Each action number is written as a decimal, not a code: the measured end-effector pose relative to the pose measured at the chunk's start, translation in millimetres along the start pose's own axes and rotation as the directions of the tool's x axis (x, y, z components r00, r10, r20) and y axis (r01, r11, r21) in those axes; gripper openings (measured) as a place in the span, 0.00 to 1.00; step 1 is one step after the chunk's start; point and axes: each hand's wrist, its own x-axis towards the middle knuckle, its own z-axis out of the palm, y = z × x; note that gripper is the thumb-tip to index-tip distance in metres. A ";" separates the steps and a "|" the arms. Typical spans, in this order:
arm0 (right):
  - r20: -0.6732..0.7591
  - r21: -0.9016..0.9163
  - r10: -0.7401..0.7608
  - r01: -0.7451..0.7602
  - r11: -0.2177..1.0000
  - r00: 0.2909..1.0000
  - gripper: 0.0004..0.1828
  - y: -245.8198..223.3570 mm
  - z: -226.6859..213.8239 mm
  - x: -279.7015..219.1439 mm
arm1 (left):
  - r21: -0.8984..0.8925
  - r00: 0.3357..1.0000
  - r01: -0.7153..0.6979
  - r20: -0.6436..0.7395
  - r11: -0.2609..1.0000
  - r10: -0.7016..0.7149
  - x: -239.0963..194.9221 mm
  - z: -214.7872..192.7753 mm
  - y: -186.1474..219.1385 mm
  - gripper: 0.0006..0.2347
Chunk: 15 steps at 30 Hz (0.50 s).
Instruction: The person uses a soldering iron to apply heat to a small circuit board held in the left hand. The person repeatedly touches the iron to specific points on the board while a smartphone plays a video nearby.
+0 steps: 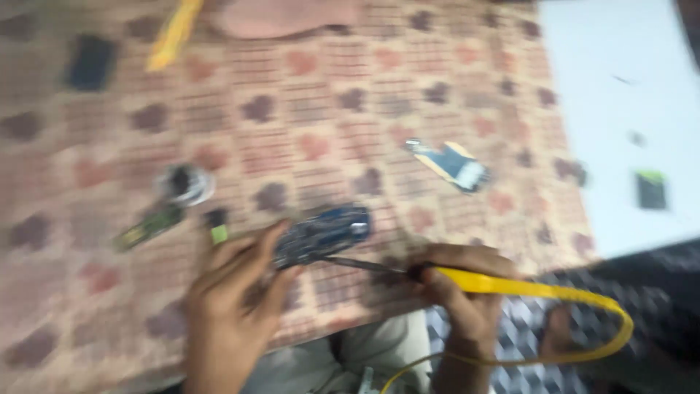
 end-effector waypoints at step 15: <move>0.020 0.144 -0.022 0.019 0.989 1.000 0.13 -5.4 -11.6 7.1 | 0.430 0.917 0.009 0.357 0.903 -0.179 -20.7 40.1 -204.6 0.37</move>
